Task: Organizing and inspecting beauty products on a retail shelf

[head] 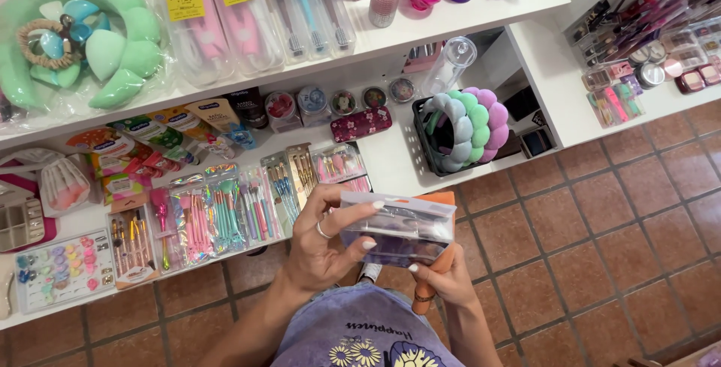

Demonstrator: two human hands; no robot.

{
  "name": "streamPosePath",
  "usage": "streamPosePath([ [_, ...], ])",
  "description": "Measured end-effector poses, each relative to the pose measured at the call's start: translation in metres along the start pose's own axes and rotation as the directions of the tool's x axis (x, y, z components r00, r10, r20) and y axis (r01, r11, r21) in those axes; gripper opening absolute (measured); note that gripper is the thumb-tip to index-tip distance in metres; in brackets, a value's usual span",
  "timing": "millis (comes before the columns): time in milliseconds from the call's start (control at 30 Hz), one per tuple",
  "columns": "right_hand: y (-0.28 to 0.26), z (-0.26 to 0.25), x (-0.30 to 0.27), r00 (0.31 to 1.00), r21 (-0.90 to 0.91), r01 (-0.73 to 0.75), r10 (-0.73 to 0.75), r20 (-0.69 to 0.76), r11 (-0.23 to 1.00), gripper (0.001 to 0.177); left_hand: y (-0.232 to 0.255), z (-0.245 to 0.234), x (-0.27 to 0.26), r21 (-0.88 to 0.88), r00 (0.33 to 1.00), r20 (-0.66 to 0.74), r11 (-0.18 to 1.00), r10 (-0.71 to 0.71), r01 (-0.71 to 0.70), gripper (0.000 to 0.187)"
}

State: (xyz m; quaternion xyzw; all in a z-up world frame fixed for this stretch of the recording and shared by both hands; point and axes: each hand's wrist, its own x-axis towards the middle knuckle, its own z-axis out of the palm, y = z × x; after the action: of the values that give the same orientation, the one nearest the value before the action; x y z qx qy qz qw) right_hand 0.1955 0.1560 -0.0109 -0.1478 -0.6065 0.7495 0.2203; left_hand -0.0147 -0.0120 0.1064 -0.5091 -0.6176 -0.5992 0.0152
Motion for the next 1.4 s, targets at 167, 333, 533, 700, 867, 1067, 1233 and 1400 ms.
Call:
streamPosePath([
  [167,0.000,0.000,0.000,1.000,0.018,0.005,-0.005,-0.006,1.000,0.035,0.005,-0.005,0.006,0.040,0.999,0.027,0.999,-0.033,0.032,0.030],
  [333,-0.028,0.017,0.011,0.999,0.057,-0.026,0.024,0.026,0.998,0.049,0.006,-0.010,0.011,-0.008,0.990,0.052,0.991,-0.132,0.133,0.032],
  [533,-0.042,0.030,0.013,0.995,0.105,-0.101,0.099,0.033,0.989,0.078,0.003,-0.010,0.021,0.019,0.942,0.063,0.945,-0.328,0.328,0.035],
  [700,-0.051,0.037,0.016,0.994,0.102,-0.109,0.107,0.020,0.989,0.071,0.002,-0.012,0.032,-0.125,0.934,0.037,0.925,-0.356,0.358,0.026],
  [867,-0.067,0.048,0.023,0.993,0.098,-0.116,0.115,0.009,0.988,0.066,-0.007,-0.009,0.026,-0.143,0.919,0.043,0.908,-0.393,0.395,0.022],
  [1067,-0.078,0.056,0.027,0.991,0.093,-0.132,0.133,-0.009,0.987,0.061,-0.022,-0.009,0.016,-0.277,0.869,0.133,0.824,-0.476,0.494,0.035],
  [1233,0.061,-0.038,-0.002,0.949,-0.006,-0.198,0.190,-0.252,0.980,0.055,-0.033,-0.030,0.003,-0.266,0.827,0.100,0.786,-0.554,0.558,0.037],
  [1400,0.057,-0.032,0.025,0.883,-0.781,-0.430,0.033,-0.468,0.453,0.067,-0.048,-0.083,-0.027,-0.112,0.771,-0.154,0.786,-0.618,0.607,0.038],
])
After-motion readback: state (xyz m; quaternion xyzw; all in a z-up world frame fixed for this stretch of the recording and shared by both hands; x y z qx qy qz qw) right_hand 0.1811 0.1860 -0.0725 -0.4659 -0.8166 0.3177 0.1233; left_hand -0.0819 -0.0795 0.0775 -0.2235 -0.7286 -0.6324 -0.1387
